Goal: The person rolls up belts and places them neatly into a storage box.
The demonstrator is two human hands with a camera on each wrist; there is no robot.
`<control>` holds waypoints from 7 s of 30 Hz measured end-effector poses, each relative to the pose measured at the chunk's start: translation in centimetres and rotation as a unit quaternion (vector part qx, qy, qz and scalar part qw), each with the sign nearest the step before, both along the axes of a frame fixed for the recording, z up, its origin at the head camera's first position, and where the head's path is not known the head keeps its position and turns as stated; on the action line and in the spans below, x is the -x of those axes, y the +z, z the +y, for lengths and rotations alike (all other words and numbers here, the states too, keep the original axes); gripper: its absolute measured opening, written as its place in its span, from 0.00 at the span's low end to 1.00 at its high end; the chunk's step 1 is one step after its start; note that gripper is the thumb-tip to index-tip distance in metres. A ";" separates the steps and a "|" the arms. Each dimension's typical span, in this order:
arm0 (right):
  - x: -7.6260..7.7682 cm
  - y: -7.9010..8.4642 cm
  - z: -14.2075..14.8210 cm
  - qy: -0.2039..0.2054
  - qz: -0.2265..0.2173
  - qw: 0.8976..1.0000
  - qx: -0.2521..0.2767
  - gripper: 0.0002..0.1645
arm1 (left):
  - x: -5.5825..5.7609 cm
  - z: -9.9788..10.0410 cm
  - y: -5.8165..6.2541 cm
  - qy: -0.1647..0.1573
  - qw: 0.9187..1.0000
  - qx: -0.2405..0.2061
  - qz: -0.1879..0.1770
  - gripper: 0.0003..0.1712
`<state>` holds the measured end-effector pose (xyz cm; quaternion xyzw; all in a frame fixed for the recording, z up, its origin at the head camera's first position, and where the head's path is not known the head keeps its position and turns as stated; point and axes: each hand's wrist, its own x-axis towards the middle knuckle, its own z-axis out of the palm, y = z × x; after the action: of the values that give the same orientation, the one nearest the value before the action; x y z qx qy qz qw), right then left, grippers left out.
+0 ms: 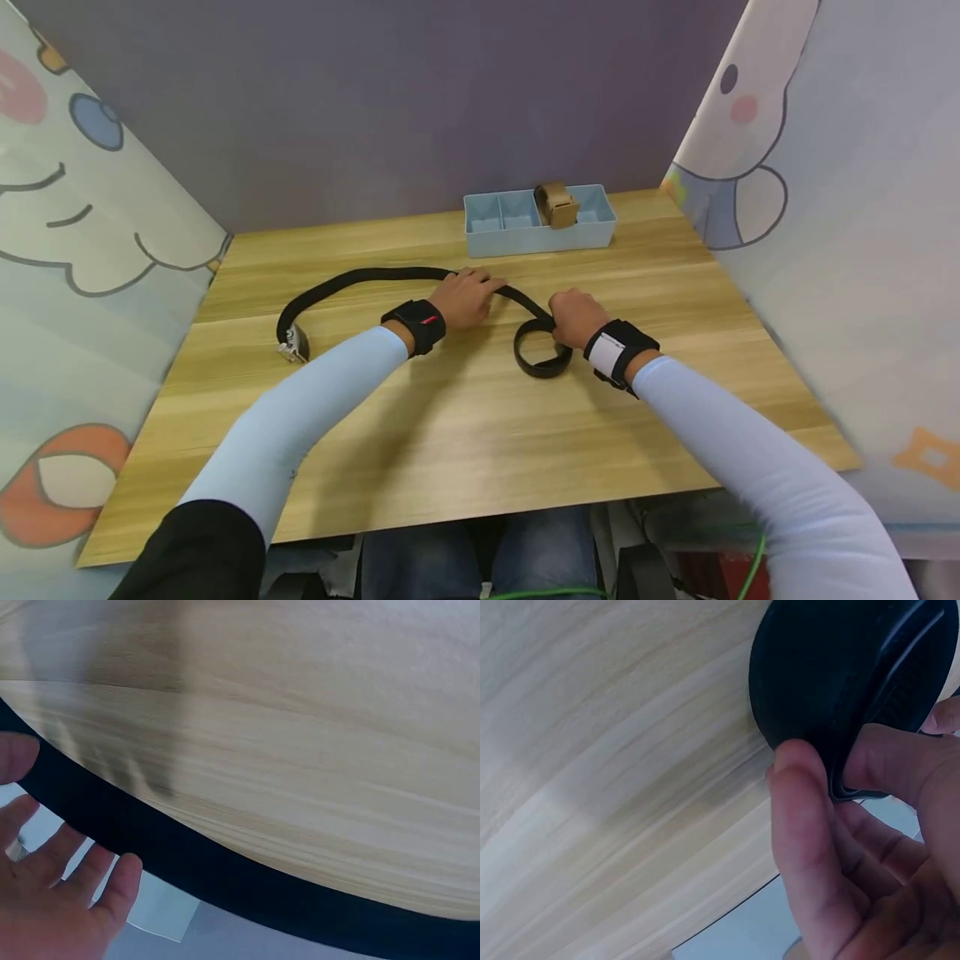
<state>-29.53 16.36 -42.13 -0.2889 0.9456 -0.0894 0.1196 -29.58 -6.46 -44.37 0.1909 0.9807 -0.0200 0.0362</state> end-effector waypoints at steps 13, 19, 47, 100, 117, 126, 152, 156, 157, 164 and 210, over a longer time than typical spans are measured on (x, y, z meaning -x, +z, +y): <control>3.0 -1.1 0.3 -0.001 0.018 1.000 0.003 0.10 | -0.5 -1.8 0.5 0.000 0.997 -0.076 -0.016 0.22; 3.7 -1.3 0.0 -0.035 -0.005 0.999 0.031 0.09 | -0.6 -1.8 0.3 -0.014 0.992 -0.124 -0.016 0.21; 4.2 -2.5 -1.3 -0.111 -0.022 0.990 0.087 0.14 | -1.1 1.0 -0.6 0.070 0.983 -0.167 -0.018 0.23; 0.9 -1.4 -2.1 0.091 -0.008 0.995 0.050 0.15 | 0.0 -2.9 -0.4 0.034 0.995 -0.091 0.021 0.22; 1.2 -2.1 -3.0 0.079 0.049 0.993 0.080 0.20 | 0.4 -2.5 1.0 0.038 0.976 -0.201 -0.078 0.28; 1.1 -1.8 -3.6 0.085 0.049 0.991 0.089 0.21 | 1.8 -2.9 0.6 -0.142 0.989 -0.013 -0.044 0.41; -3.3 1.7 -4.6 0.108 0.177 0.977 0.051 0.28 | 3.0 -0.3 1.8 -0.216 0.974 0.070 0.008 0.26; -3.6 1.5 -3.8 0.111 0.174 0.977 0.052 0.25 | 2.7 -0.1 1.5 -0.221 0.971 0.084 0.035 0.21; -3.6 1.3 -3.6 0.108 0.168 0.979 0.050 0.24 | 2.6 -0.2 1.5 -0.221 0.970 0.089 0.038 0.20; -3.8 -0.4 -2.2 0.090 0.141 0.984 0.067 0.23 | 2.0 -0.6 1.4 -0.217 0.970 0.107 0.029 0.18; -2.9 -4.2 -9.1 0.153 0.044 0.978 0.136 0.27 | 2.2 -3.8 0.5 -0.207 0.974 0.086 0.011 0.20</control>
<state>-26.61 7.27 -46.33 -0.4472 0.8737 -0.1849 0.0497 -31.81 -10.29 -43.88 0.3861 0.9147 -0.1133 0.0371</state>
